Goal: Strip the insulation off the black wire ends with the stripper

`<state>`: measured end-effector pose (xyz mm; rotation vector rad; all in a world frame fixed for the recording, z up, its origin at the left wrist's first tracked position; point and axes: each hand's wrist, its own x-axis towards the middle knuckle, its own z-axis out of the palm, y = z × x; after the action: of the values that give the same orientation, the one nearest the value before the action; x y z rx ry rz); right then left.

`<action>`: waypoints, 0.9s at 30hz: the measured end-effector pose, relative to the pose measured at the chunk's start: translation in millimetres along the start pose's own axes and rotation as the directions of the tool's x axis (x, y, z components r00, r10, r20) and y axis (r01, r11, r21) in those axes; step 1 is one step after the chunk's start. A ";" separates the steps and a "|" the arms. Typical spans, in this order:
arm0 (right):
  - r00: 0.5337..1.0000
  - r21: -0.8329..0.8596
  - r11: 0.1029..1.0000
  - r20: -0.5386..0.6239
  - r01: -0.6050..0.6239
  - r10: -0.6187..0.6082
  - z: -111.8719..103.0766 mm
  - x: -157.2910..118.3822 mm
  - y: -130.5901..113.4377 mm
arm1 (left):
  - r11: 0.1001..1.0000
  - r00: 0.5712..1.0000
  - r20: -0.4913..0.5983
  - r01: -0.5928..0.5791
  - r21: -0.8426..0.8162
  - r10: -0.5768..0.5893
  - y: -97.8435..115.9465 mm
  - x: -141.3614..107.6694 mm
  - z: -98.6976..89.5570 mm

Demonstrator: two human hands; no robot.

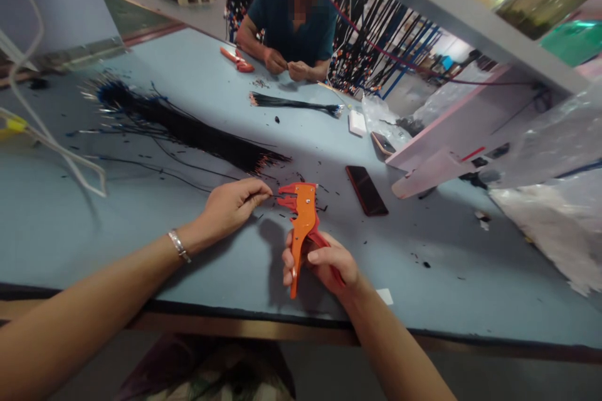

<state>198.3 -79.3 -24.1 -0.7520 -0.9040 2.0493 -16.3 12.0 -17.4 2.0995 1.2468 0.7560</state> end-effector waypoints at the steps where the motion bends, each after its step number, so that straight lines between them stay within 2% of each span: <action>1: 1.000 -0.003 1.000 0.002 -0.002 0.002 0.0 -0.1 0.0 | 1.000 1.000 0.002 -0.006 -0.005 0.006 0.4 0.0 -0.1; 20: 0.999 0.005 1.000 0.047 0.015 -0.015 -1.0 1.1 3.4 | 0.991 0.991 -0.002 -0.133 -0.011 0.133 2.2 0.0 2.4; 27: 0.998 -0.028 0.999 0.051 0.023 -0.021 -0.6 1.9 4.2 | 0.992 0.993 -0.003 -0.121 -0.017 0.121 6.0 -1.9 0.9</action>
<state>196.0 -79.5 -28.1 -0.7049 -0.9676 2.0481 -13.0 7.7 -14.0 2.1763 1.1176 0.8187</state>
